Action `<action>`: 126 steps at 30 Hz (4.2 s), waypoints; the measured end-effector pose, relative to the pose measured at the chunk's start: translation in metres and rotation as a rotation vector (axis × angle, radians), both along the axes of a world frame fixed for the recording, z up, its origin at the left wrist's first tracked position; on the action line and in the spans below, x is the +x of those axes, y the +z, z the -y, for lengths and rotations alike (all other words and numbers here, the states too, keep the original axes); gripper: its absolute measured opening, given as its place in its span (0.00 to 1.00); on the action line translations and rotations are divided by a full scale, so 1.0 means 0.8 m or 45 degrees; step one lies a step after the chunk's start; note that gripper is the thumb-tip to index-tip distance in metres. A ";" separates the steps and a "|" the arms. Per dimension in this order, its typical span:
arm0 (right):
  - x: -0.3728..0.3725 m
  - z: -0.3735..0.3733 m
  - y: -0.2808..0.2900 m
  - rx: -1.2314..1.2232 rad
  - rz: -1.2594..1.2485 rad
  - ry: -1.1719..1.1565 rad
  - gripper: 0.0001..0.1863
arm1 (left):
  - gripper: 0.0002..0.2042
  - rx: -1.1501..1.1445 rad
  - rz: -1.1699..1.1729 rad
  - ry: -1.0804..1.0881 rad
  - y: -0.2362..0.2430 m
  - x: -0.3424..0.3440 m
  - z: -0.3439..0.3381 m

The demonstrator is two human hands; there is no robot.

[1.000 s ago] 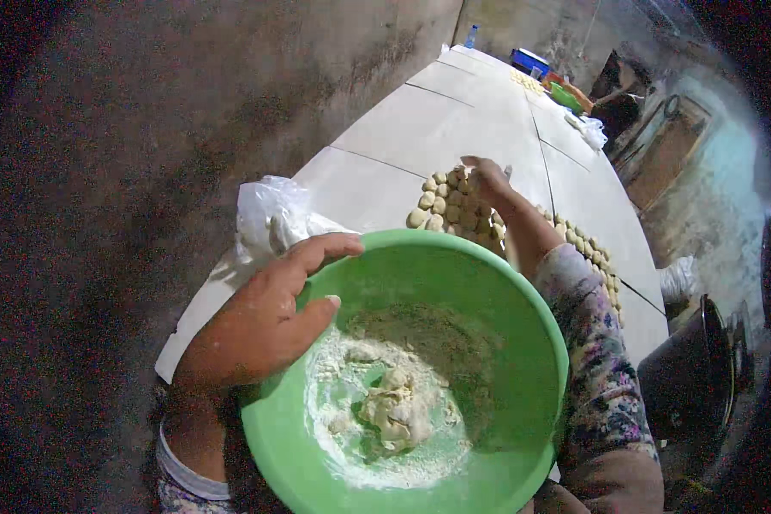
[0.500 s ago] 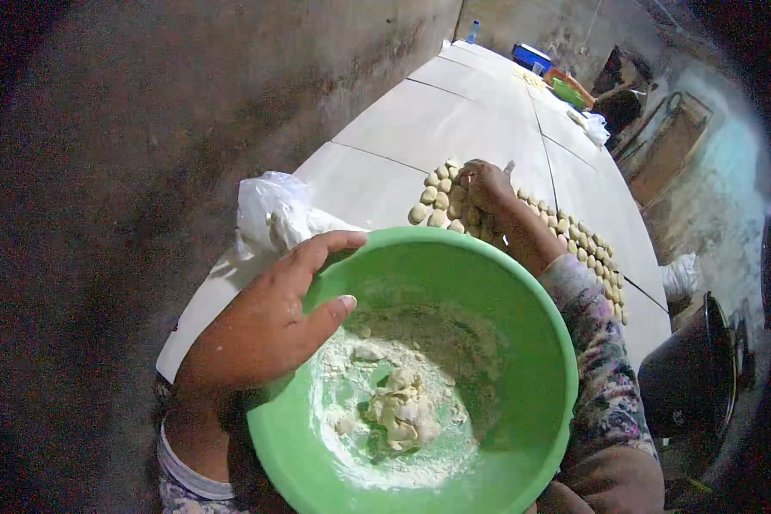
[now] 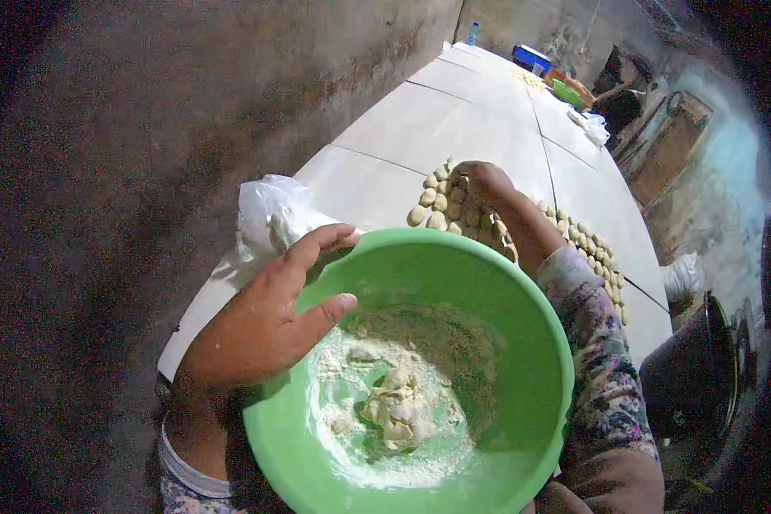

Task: The person uses their hands to mix dough in a green plastic bowl and then pinches off small pieces to roll into balls and place on the table.

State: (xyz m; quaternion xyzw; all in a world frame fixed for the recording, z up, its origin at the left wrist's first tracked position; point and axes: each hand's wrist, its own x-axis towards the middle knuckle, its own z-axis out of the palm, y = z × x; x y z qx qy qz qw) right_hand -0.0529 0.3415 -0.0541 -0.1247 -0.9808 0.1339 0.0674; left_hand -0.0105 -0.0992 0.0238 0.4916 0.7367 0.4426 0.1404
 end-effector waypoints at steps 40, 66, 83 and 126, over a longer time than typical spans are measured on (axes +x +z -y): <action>-0.013 -0.057 -0.030 -0.960 -0.340 -0.294 0.26 | 0.31 0.013 -0.072 0.007 -0.004 0.008 -0.004; 0.242 0.205 0.148 -0.589 -0.250 0.112 0.15 | 0.30 -0.167 -0.315 -0.055 -0.012 0.001 0.001; 0.383 0.342 0.057 0.010 0.534 0.792 0.19 | 0.25 -0.209 -0.655 -0.197 -0.018 0.109 -0.022; 0.413 0.276 0.136 -0.210 0.155 0.542 0.19 | 0.35 -0.431 0.304 -0.981 -0.003 0.138 -0.137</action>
